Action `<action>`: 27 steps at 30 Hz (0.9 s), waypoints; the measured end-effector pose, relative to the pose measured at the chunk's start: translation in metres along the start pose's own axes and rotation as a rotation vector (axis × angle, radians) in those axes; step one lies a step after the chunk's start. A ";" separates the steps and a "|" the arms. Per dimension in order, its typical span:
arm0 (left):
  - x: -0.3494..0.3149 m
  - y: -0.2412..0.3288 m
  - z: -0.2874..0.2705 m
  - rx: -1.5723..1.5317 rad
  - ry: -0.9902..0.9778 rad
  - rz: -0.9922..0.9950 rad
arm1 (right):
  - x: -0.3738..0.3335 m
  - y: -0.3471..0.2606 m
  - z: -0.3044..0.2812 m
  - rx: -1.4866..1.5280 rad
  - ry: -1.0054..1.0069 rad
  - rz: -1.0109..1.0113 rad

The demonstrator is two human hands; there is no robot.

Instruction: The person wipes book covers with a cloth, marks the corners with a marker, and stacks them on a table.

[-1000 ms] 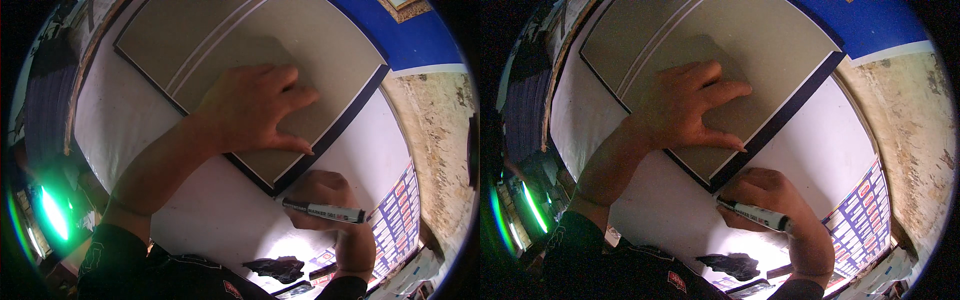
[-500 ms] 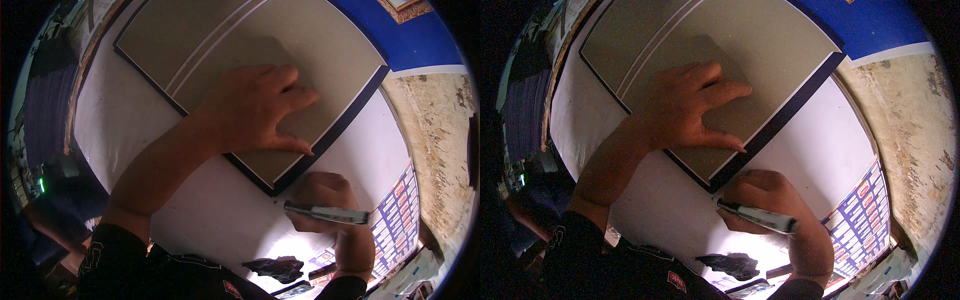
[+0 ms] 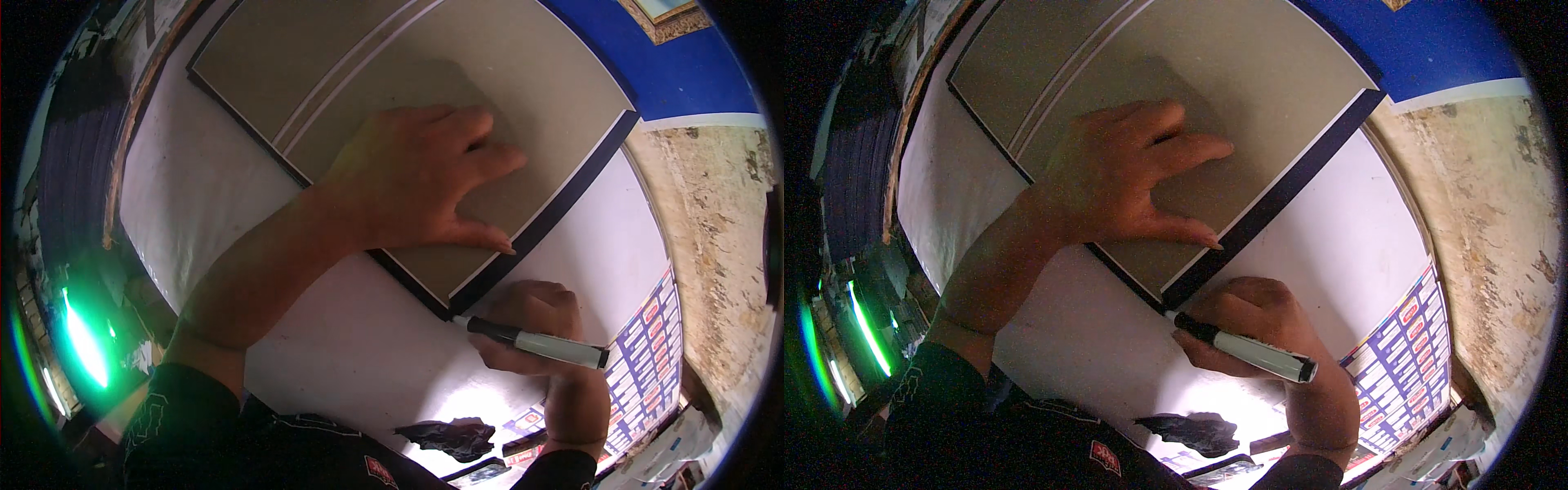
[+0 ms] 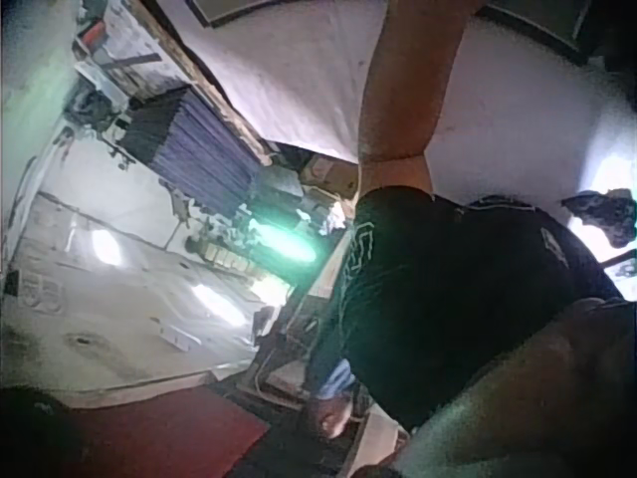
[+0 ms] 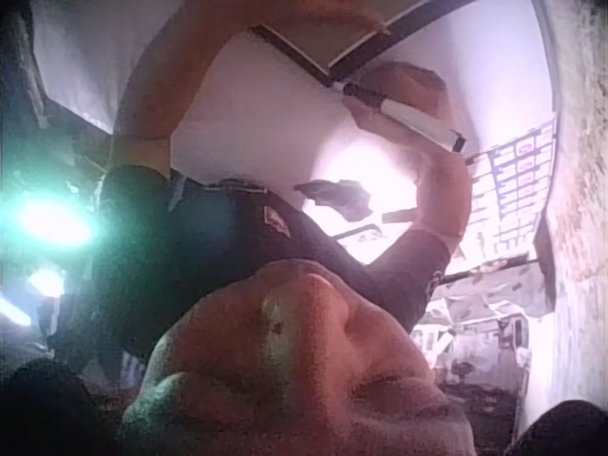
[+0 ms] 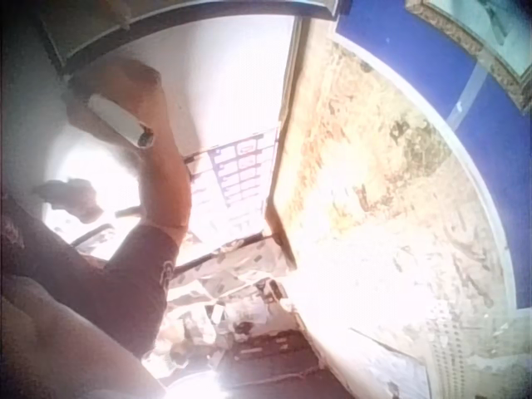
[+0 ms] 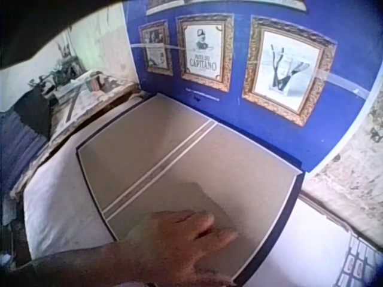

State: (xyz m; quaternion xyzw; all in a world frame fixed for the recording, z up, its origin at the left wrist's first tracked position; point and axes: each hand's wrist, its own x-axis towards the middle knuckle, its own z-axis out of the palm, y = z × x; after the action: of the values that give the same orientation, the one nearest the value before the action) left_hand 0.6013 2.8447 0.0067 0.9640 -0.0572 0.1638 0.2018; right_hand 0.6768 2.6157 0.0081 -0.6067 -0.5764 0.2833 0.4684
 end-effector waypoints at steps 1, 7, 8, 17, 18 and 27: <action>0.000 0.000 0.000 0.000 0.001 0.000 | 0.000 0.000 0.001 -0.012 -0.005 0.031; -0.001 0.001 -0.001 -0.003 -0.010 -0.006 | -0.001 -0.002 0.002 0.000 -0.027 0.078; -0.003 0.001 0.000 -0.001 -0.006 -0.006 | 0.000 -0.004 0.003 0.004 -0.054 0.089; -0.002 0.000 -0.001 0.004 -0.050 -0.018 | 0.001 -0.004 0.009 0.047 0.059 0.076; -0.001 0.000 0.000 -0.002 -0.049 -0.035 | -0.001 0.001 0.006 0.046 0.092 0.082; 0.005 0.008 0.002 0.029 0.014 0.045 | -0.021 -0.022 -0.031 0.332 0.632 0.225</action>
State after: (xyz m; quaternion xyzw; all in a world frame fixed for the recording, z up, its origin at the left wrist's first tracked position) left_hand 0.6051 2.8368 0.0097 0.9640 -0.0751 0.1758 0.1847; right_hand 0.6915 2.5857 0.0360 -0.6395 -0.2796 0.2213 0.6811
